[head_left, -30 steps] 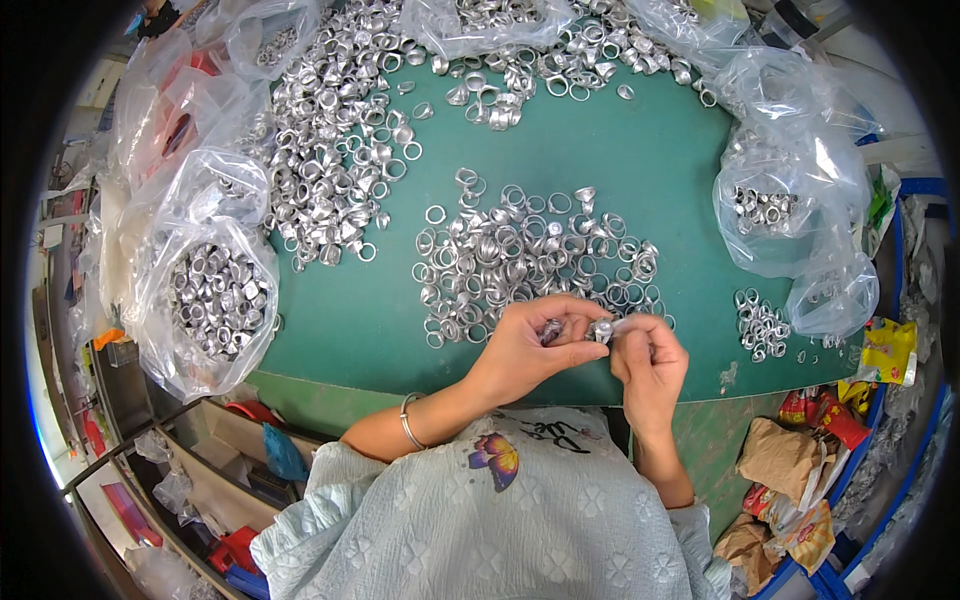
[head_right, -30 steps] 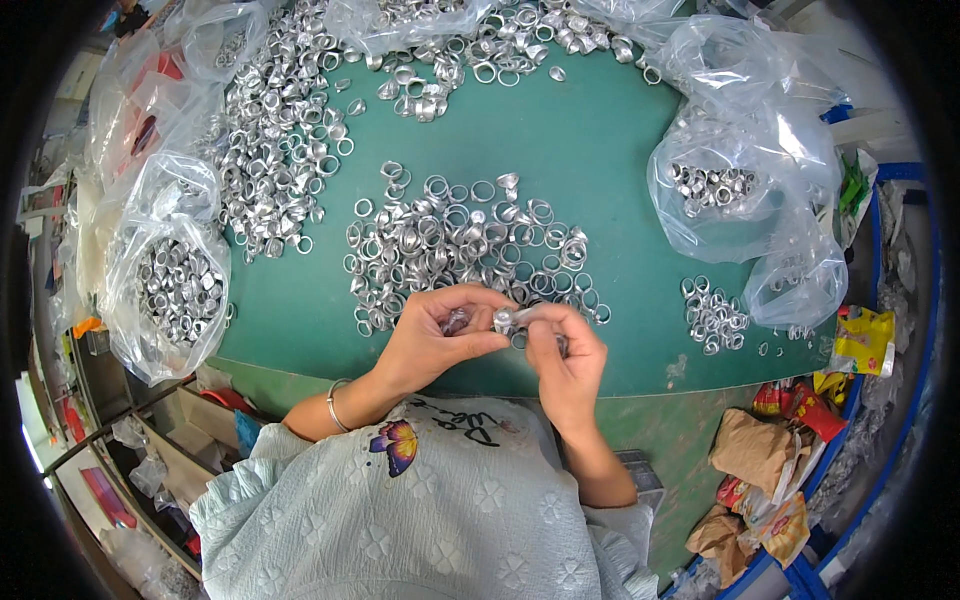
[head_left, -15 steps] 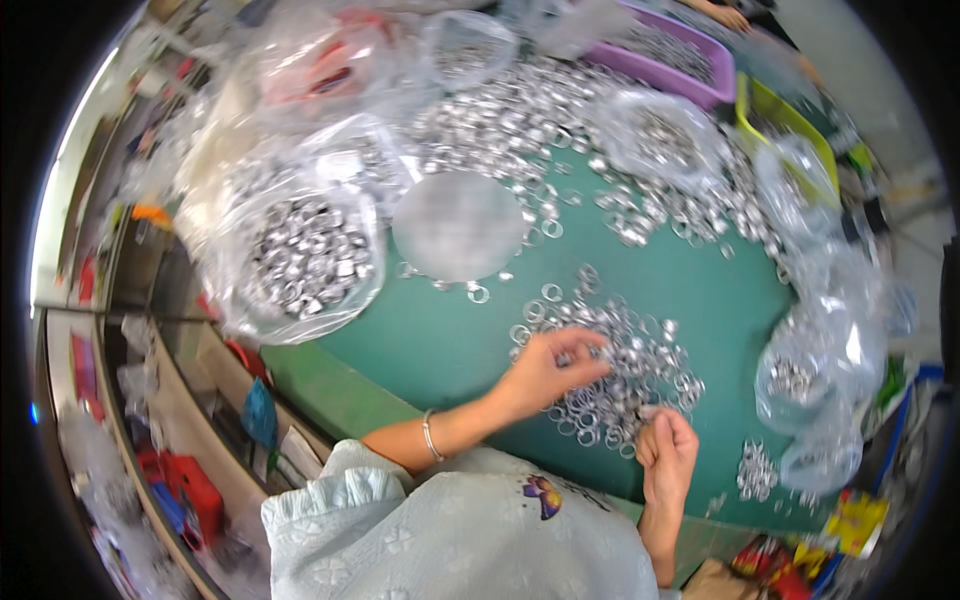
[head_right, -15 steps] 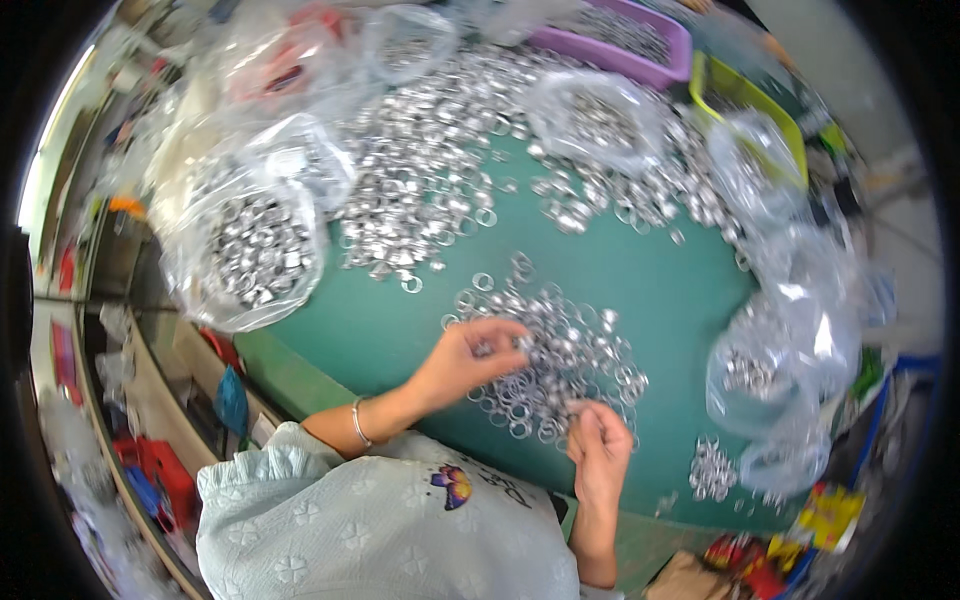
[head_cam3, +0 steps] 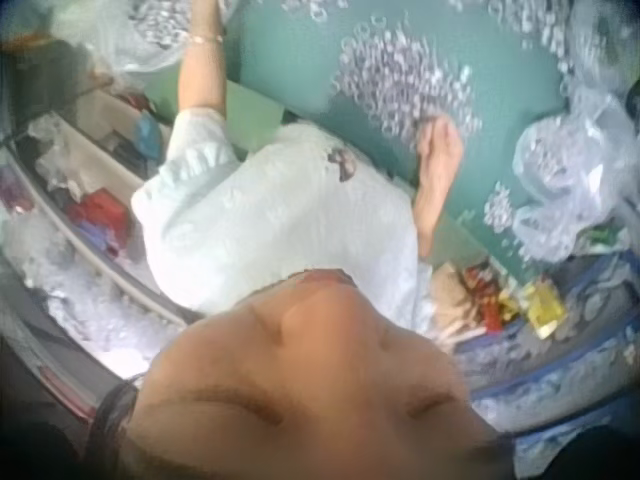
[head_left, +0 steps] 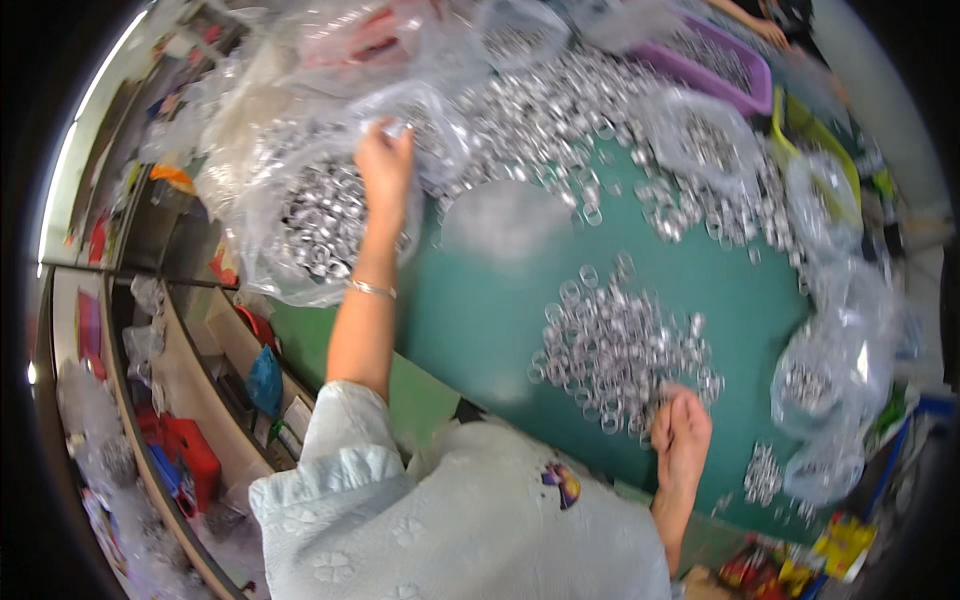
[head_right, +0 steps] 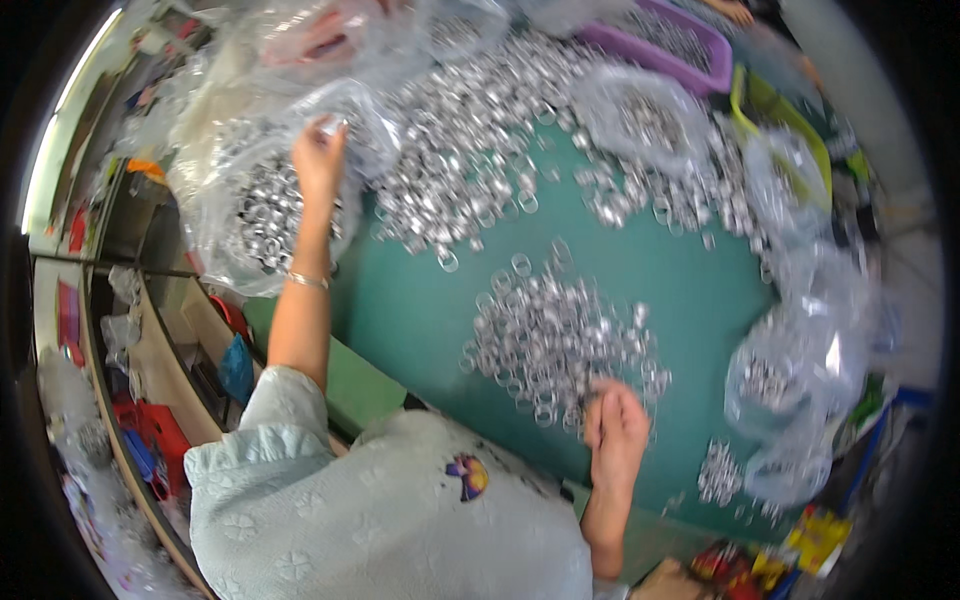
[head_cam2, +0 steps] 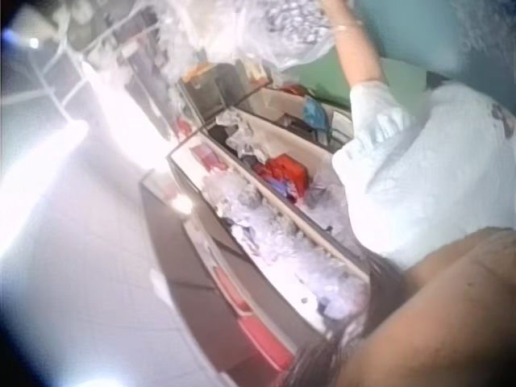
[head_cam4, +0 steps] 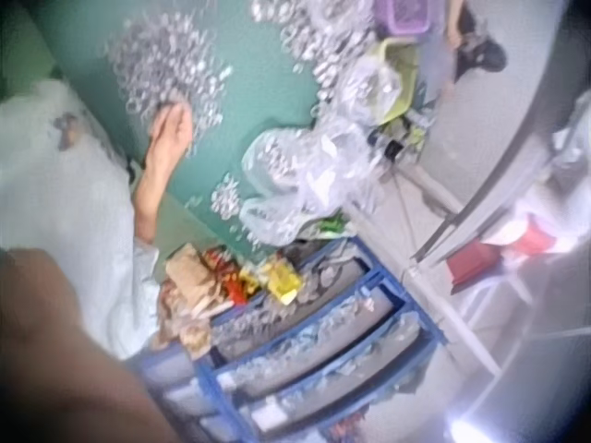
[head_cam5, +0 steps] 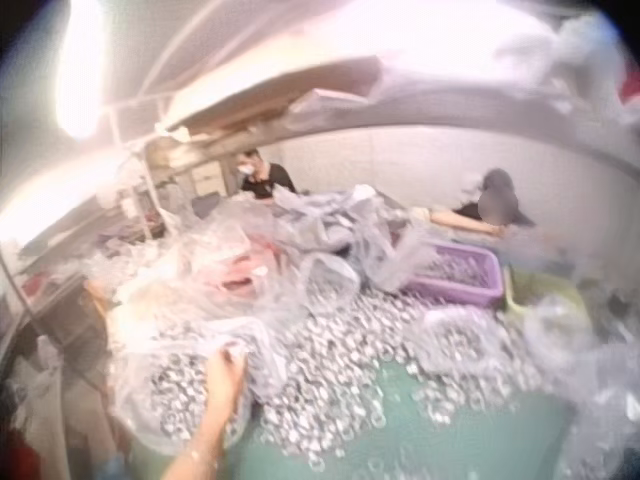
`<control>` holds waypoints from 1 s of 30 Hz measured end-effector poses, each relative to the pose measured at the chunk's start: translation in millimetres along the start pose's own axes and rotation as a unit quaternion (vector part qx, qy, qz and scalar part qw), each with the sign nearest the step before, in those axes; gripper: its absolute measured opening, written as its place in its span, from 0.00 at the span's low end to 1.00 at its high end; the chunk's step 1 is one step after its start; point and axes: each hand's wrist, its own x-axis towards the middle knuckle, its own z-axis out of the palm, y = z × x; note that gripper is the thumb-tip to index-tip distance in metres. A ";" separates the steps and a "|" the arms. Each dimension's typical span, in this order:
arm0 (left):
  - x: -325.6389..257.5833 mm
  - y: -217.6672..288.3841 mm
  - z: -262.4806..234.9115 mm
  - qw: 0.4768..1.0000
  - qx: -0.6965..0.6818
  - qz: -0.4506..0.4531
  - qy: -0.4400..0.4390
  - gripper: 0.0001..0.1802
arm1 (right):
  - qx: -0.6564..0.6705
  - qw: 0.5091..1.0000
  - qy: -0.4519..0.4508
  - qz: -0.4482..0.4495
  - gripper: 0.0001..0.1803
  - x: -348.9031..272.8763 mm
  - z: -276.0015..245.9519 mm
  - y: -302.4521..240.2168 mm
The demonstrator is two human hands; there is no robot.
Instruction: The person sorts through a pile of metal rings on a green tabletop by hand, picking up individual pieces and moving them into different groupings or plastic bags.
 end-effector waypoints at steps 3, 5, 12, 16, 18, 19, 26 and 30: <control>-11.8 0.1 4.2 0.988 -0.151 -0.023 0.006 0.17 | 0.003 0.996 0.078 -0.043 0.14 -4.6 -5.2 -5.8; -37.7 43.5 -6.0 0.910 -0.376 -0.164 -0.065 0.14 | -0.011 0.992 0.086 -0.091 0.16 -9.6 -35.6 -1.2; -175.2 135.6 -23.5 0.772 -0.390 -0.122 -0.487 0.12 | -0.445 0.834 0.225 -0.237 0.05 -6.5 -24.1 1.8; -219.3 168.7 -27.4 0.742 -0.343 -0.048 -0.574 0.13 | -0.645 0.711 0.204 -0.191 0.09 26.0 3.2 -3.6; -225.3 175.6 -30.6 0.738 -0.355 -0.039 -0.573 0.12 | -0.592 0.772 0.178 -0.150 0.09 29.0 0.4 -11.6; -226.3 176.8 -31.4 0.739 -0.354 -0.037 -0.572 0.11 | -0.563 0.800 0.163 -0.130 0.09 29.7 -2.4 -14.3; -235.5 175.1 -26.3 0.761 -0.336 -0.020 -0.555 0.12 | -0.611 0.763 0.101 -0.184 0.07 34.1 -7.8 -14.2; -233.7 175.3 -26.2 0.768 -0.326 -0.006 -0.551 0.12 | -0.607 0.786 0.041 -0.114 0.06 34.1 -10.1 -26.9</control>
